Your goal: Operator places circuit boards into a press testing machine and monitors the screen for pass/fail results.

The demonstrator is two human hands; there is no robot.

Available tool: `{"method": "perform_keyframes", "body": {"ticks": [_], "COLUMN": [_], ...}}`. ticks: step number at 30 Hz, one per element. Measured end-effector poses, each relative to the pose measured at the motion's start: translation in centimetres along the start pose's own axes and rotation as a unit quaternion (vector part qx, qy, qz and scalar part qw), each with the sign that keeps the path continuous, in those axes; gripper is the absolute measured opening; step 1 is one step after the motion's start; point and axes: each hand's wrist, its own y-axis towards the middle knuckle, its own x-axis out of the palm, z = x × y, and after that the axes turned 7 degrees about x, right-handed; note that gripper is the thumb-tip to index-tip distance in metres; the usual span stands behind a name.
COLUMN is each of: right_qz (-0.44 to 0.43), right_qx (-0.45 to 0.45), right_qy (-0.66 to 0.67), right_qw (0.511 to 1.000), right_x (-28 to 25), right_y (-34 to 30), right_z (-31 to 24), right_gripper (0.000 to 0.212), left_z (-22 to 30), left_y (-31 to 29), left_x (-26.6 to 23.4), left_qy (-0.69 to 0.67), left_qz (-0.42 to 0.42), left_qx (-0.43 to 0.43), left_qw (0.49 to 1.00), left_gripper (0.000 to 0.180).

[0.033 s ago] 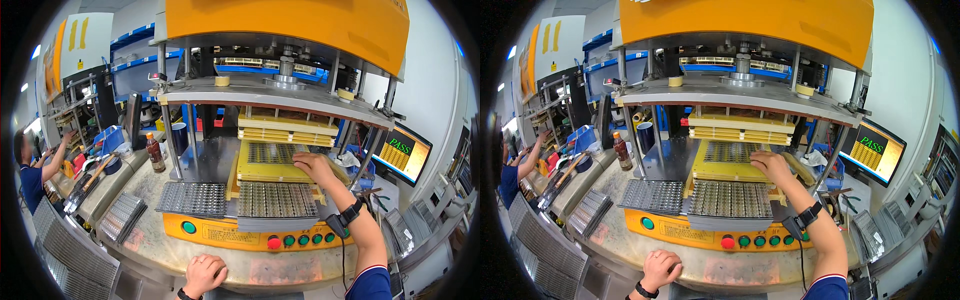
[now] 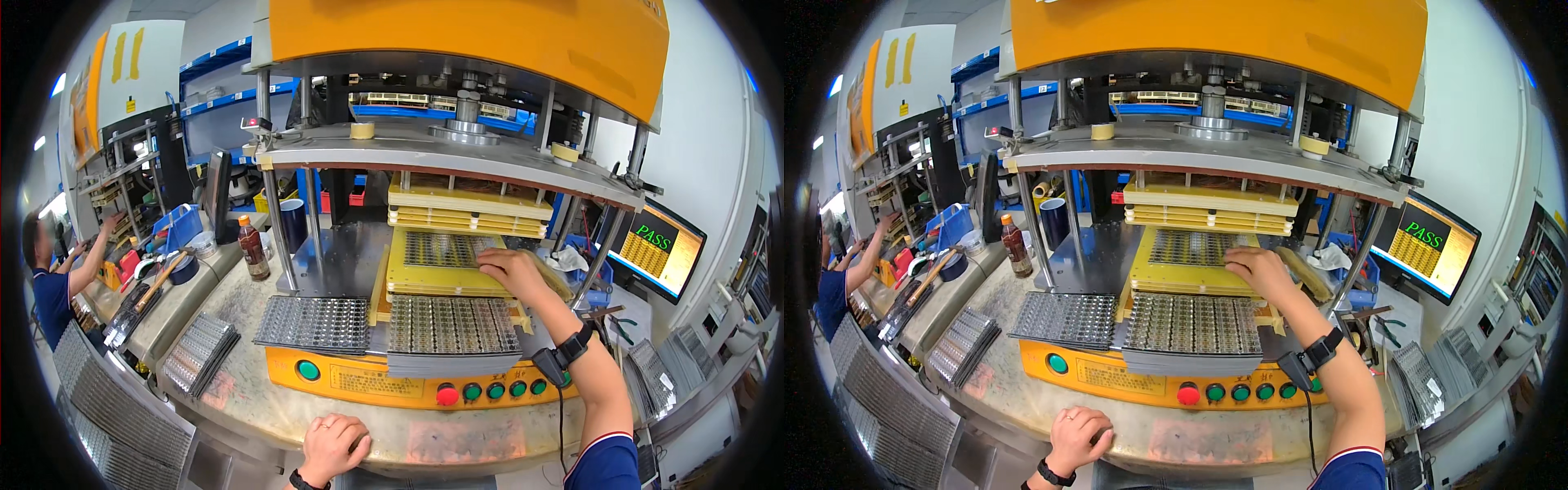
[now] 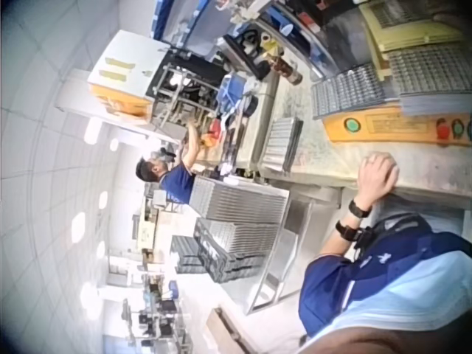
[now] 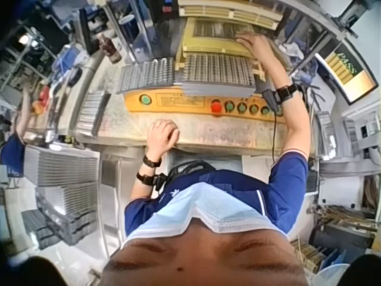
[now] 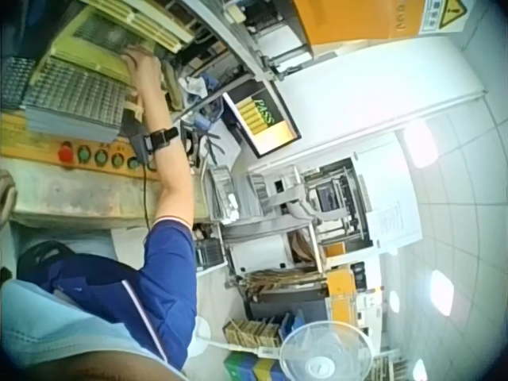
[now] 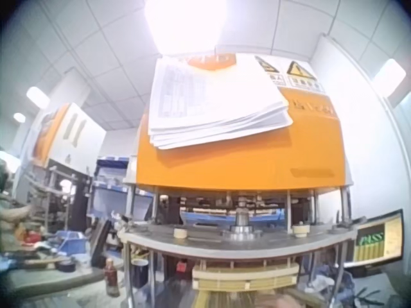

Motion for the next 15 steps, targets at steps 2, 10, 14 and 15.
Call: {"method": "perform_keyframes", "body": {"ticks": [2, 10, 14, 15], "right_qz": [-0.047, -0.059, -0.051, -0.046], "right_qx": [-0.016, -0.117, -0.128, -0.122], "right_qy": [-0.020, -0.095, -0.136, -0.139], "right_qw": [0.999, 0.987, 0.981, 0.982], "right_x": [-0.7, -3.7, -3.9, -3.7], "right_y": [-0.2, -7.6, -11.6, -11.7], "right_z": [-0.1, -11.7, -16.6, -16.6], "right_gripper": [0.027, 0.034, 0.042, 0.042], "left_z": [0.0, -0.2, -1.2, -1.6], "left_y": [0.3, 0.1, 0.3, 0.3], "left_x": [0.0, -0.3, -0.4, -0.7], "left_qy": [0.001, -0.035, -0.088, -0.093], "left_qz": [-0.002, 0.003, 0.014, 0.005], "left_qx": [0.004, -0.034, -0.068, -0.099], "left_qw": [1.000, 0.999, 0.994, 0.991], "left_gripper": [0.010, 0.007, 0.006, 0.005]}}
